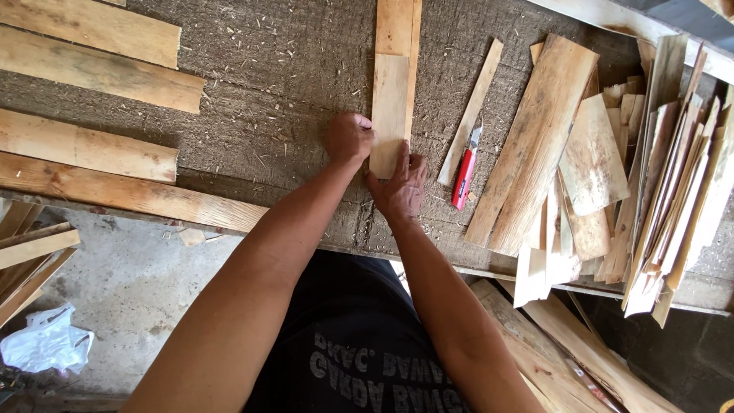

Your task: Sorting through wood veneer strips and cutting a piece to size using a utility knife on a workbench.

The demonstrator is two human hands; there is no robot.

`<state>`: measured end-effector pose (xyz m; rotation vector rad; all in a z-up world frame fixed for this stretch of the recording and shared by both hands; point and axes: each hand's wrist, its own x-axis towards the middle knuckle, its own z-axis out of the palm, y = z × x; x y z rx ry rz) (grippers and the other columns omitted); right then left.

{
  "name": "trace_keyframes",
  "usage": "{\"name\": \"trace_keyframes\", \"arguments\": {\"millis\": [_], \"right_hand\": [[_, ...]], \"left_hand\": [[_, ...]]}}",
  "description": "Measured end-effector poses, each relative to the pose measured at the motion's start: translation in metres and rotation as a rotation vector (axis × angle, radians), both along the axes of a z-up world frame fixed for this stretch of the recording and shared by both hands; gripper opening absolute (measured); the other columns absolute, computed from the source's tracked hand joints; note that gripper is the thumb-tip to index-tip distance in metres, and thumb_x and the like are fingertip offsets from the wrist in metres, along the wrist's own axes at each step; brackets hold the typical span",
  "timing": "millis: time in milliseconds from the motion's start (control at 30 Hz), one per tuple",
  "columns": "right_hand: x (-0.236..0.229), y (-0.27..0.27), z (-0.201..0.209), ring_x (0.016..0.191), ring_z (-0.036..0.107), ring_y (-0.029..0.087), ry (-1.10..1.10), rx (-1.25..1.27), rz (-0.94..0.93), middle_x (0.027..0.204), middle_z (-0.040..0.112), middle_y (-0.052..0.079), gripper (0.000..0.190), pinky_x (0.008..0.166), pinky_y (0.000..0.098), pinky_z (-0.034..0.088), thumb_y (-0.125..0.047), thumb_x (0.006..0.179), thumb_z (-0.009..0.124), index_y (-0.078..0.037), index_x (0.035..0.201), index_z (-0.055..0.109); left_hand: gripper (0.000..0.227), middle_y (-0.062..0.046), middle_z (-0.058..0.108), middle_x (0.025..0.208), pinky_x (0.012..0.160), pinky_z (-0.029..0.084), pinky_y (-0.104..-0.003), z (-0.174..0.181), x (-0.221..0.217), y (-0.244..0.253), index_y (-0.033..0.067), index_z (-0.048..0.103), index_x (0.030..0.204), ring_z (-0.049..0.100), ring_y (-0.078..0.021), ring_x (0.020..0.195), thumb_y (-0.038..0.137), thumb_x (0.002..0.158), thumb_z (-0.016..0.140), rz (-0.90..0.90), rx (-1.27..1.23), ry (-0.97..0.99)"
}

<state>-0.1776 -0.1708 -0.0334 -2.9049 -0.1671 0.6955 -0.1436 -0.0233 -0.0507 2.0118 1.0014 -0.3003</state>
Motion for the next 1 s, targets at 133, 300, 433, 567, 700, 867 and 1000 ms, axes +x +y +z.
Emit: {"name": "trace_keyframes", "arguments": {"millis": [133, 300, 433, 567, 700, 867, 1000], "right_hand": [[0.001, 0.000, 0.001, 0.120, 0.042, 0.033, -0.016, 0.001, 0.018, 0.136, 0.035, 0.018, 0.119, 0.100, 0.0453, 0.046, -0.071, 0.077, 0.074, -0.017, 0.165, 0.014], [0.002, -0.002, -0.002, 0.120, 0.042, 0.032, -0.019, 0.005, 0.023, 0.137, 0.035, 0.018, 0.118, 0.100, 0.0457, 0.046, -0.071, 0.077, 0.075, -0.018, 0.164, 0.016], [0.002, 0.000, 0.000, 0.117, 0.043, 0.033, 0.012, -0.003, 0.018, 0.136, 0.036, 0.018, 0.116, 0.099, 0.0470, 0.046, -0.068, 0.079, 0.076, -0.018, 0.165, 0.017], [0.000, -0.003, -0.007, 0.117, 0.044, 0.033, -0.066, 0.105, -0.011, 0.132, 0.038, 0.017, 0.117, 0.098, 0.0474, 0.048, -0.061, 0.073, 0.084, -0.016, 0.162, 0.024], [-0.001, -0.001, 0.002, 0.117, 0.045, 0.034, -0.095, 0.124, -0.006, 0.132, 0.039, 0.017, 0.112, 0.094, 0.0468, 0.051, -0.055, 0.074, 0.085, -0.015, 0.162, 0.028], [0.000, 0.003, 0.016, 0.118, 0.046, 0.033, -0.069, 0.124, -0.022, 0.131, 0.040, 0.016, 0.111, 0.095, 0.0469, 0.051, -0.054, 0.074, 0.086, -0.014, 0.160, 0.030], [0.002, 0.008, 0.022, 0.118, 0.045, 0.032, -0.004, 0.102, -0.078, 0.133, 0.038, 0.017, 0.111, 0.091, 0.0451, 0.053, -0.055, 0.073, 0.086, -0.017, 0.161, 0.029]], "left_hand": [[0.017, -0.002, 0.078, 0.104, 0.066, 0.063, -0.032, -0.001, 0.001, 0.000, 0.0195, 0.079, 0.102, 0.077, -0.0142, 0.076, 0.020, 0.086, 0.081, -0.009, 0.010, 0.037], [0.015, -0.002, 0.079, 0.101, 0.066, 0.059, -0.031, 0.002, 0.000, 0.000, 0.0185, 0.080, 0.099, 0.075, -0.0145, 0.075, 0.020, 0.085, 0.082, -0.004, 0.015, 0.006], [0.012, -0.003, 0.080, 0.100, 0.069, 0.059, -0.032, 0.014, 0.007, 0.000, 0.0182, 0.081, 0.097, 0.074, -0.0154, 0.076, 0.018, 0.085, 0.082, -0.004, 0.017, 0.001], [0.017, -0.006, 0.079, 0.102, 0.066, 0.061, -0.032, -0.011, 0.026, -0.003, 0.0179, 0.080, 0.102, 0.075, -0.0164, 0.076, 0.014, 0.085, 0.079, 0.061, 0.110, -0.123], [0.023, -0.008, 0.078, 0.106, 0.065, 0.062, -0.032, -0.005, 0.039, 0.000, 0.0190, 0.078, 0.111, 0.076, -0.0176, 0.077, 0.013, 0.089, 0.076, 0.112, 0.091, -0.153], [0.016, -0.005, 0.079, 0.106, 0.068, 0.062, -0.033, 0.011, 0.044, 0.003, 0.0186, 0.081, 0.104, 0.076, -0.0182, 0.080, 0.017, 0.088, 0.078, 0.139, 0.065, -0.112], [0.017, -0.005, 0.079, 0.104, 0.068, 0.059, -0.033, 0.015, 0.047, 0.003, 0.0179, 0.079, 0.104, 0.075, -0.0183, 0.081, 0.018, 0.087, 0.079, 0.145, 0.029, -0.034]]}}
